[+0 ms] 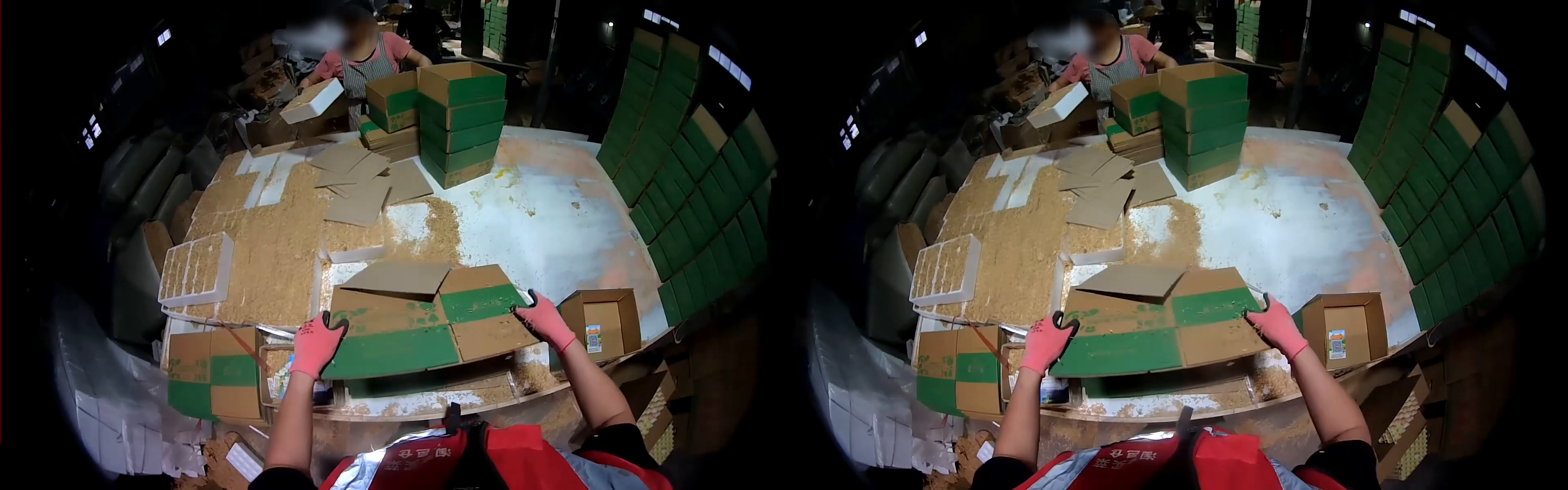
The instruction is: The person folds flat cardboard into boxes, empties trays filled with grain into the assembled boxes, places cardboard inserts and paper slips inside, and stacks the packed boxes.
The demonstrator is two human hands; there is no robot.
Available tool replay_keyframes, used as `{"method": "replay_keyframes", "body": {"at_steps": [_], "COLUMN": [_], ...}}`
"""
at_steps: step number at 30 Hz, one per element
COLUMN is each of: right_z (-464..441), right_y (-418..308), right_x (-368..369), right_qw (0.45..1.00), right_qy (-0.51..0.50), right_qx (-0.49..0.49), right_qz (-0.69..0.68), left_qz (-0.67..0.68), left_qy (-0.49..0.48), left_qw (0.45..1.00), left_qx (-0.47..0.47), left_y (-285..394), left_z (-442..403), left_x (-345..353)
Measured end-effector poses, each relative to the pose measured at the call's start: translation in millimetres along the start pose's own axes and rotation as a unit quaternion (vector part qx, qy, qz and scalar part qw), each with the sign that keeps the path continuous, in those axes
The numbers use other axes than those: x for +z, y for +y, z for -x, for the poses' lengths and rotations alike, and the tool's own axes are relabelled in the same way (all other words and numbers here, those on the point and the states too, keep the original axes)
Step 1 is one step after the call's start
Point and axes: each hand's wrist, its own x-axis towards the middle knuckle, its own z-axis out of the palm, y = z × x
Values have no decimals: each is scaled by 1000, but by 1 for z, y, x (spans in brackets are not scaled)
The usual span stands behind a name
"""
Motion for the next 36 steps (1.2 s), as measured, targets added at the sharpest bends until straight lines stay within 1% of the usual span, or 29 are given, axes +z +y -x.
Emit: {"method": "replay_keyframes", "body": {"at_steps": [1, 2, 3, 4, 6, 8, 9, 10, 11, 12, 13, 14, 16, 18, 19, 20, 22, 23, 24, 25, 26, 27, 28, 29, 30, 32, 34, 35, 36], "right_z": [6, 13, 12, 22, 35, 17, 17, 5, -4, -6, -7, -14, -12, 8, 7, 22, 3, -21, -24, -34, -47, -59, -50, -53, -62, -80, -86, -93, -102], "right_y": [3, 10, 46, 46, 9, 25, 14, 23, 30, 37, 39, 63, 46, -4, -33, -79, -96, -75, -83, -84, -82, -80, -105, -110, -120, -155, -175, -165, -159], "right_x": [-4, -8, 4, 0, -22, -18, -22, -20, -13, -5, 0, 11, -7, -35, -47, -50, -20, 2, -1, -3, -4, 4, 3, 17, 31, 40, 49, 49, 44], "right_qw": [991, 966, 975, 979, 965, 960, 968, 975, 978, 976, 976, 967, 961, 971, 951, 901, 835, 848, 893, 893, 894, 896, 884, 844, 787, 786, 784, 789, 791], "right_qy": [-93, -181, -172, -165, -178, -183, -193, -211, -179, -151, -182, -133, -185, 15, 113, 172, -6, -140, -170, -166, -171, -164, -166, -99, -20, -87, -160, -76, -91], "right_qx": [90, 175, 130, 100, 127, 24, -9, -74, -105, -130, -96, -190, -122, -231, -274, -385, -496, -433, -356, -359, -358, -339, -325, -442, -551, -549, -537, -547, -511], "right_qz": [-26, -55, -60, -63, -147, -209, -160, -20, 35, 90, 71, 106, 164, 54, 86, 106, 238, 270, 218, 214, 211, 234, 292, 288, 277, 270, 267, 270, 324], "left_qz": [-29, -58, -14, 32, 122, 182, 10, -88, -148, -208, -216, -224, -237, -309, -298, -255, -242, -270, -296, -299, -259, -231, -203, -194, -187, -173, -183, -228, -275], "left_qy": [-10, -17, 1, 17, 77, 153, 165, 291, 295, 294, 283, 272, 152, 165, 168, 221, 254, 215, 189, 196, 236, 229, 211, 173, 140, 77, 110, 131, 149], "left_qw": [1000, 998, 999, 997, 985, 962, 982, 938, 927, 914, 888, 854, 858, 837, 848, 849, 852, 852, 848, 836, 829, 841, 854, 845, 829, 776, 776, 787, 794], "left_qx": [7, 17, 45, 69, 96, 135, 87, 166, 180, 187, 290, 383, 430, 420, 406, 407, 388, 394, 398, 416, 437, 432, 431, 468, 509, 601, 593, 558, 522], "left_y": [-4, -15, -38, -53, -36, -25, -11, 15, 40, 62, 96, 127, 118, 125, 132, 131, 140, 134, 130, 129, 124, 118, 116, 116, 125, 136, 113, 90, 68], "left_z": [5, 12, 17, 16, 19, 7, 5, 8, 8, 13, 16, 18, -21, -7, 3, -2, 8, 15, 20, 34, 42, 42, 48, 53, 57, 73, 75, 72, 69], "left_x": [-6, -3, 8, 16, 11, 15, 14, 15, 18, 26, 25, 19, 61, 60, 59, 73, 73, 72, 66, 60, 66, 73, 81, 84, 77, 73, 49, 34, 19]}}
